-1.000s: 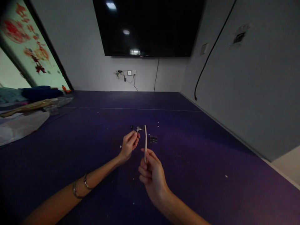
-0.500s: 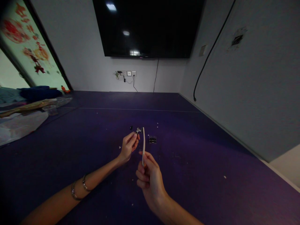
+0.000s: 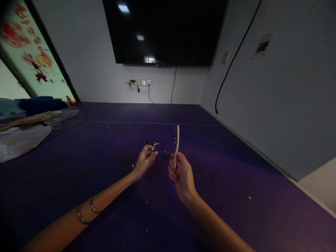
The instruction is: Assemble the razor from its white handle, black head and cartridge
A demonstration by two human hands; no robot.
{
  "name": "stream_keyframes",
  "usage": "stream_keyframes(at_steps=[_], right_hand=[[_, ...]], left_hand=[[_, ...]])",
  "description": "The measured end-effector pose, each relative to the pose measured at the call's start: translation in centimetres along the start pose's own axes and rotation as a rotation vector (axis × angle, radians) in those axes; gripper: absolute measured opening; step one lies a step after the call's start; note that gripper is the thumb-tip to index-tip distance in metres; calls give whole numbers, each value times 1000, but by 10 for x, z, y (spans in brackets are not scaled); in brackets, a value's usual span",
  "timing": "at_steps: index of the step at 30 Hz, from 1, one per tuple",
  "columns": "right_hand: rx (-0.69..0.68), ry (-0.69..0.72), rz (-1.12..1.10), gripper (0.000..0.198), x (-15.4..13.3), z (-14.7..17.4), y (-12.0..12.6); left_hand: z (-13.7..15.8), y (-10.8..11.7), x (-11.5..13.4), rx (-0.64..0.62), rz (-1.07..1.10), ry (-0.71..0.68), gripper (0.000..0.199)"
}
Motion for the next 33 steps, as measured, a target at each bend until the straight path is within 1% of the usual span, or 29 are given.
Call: stream_keyframes(at_steps=[2,4,6,8,10,12,15,17,22,26,30,33], right_hand=[[32,90,104,28,-17,-17,10],[78,217,255,38,-37,-32,20],[135,352,450,46,-56,-44,29],[188,448,664,51,-69,-52,35],[230,487,849,54,-72,-59,40],[253,508,985,54,-69,-63,45],[231,554,1138,53,-61,-66,44],[211,574,1204,54,-54,-66,44],[221,595,1293,54,-46,-68,51],[236,624,1279,53,-47,-68,56],[224,676,1240,52,-47,-64,50],[219,678,1244,52,-44,-64,49]], left_hand=[[-1,-3,2,-21,-11,-30,25],[0,-7,7,-53,-21,-62,24],[1,-8,11,-59,-19,-78,25],[2,-8,15,-45,1,-85,26],[3,-8,17,-38,31,-86,28],[4,-9,17,-36,60,-81,29],[6,-12,14,-39,93,-51,29],[8,-14,13,-38,104,-30,30],[13,-18,12,-50,179,16,29],[16,-23,8,-83,254,61,30],[21,-32,5,-123,300,103,32],[28,-41,4,-169,381,164,32]])
Point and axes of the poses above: each hand's wrist, its own z-axis away from the middle knuckle, its own y-axis out of the back of the hand, x = y × z, the point moved 10 cm from there along -z, towards the middle knuckle, and after that the axes turned 1 degree about x, right-handed, at the moved point
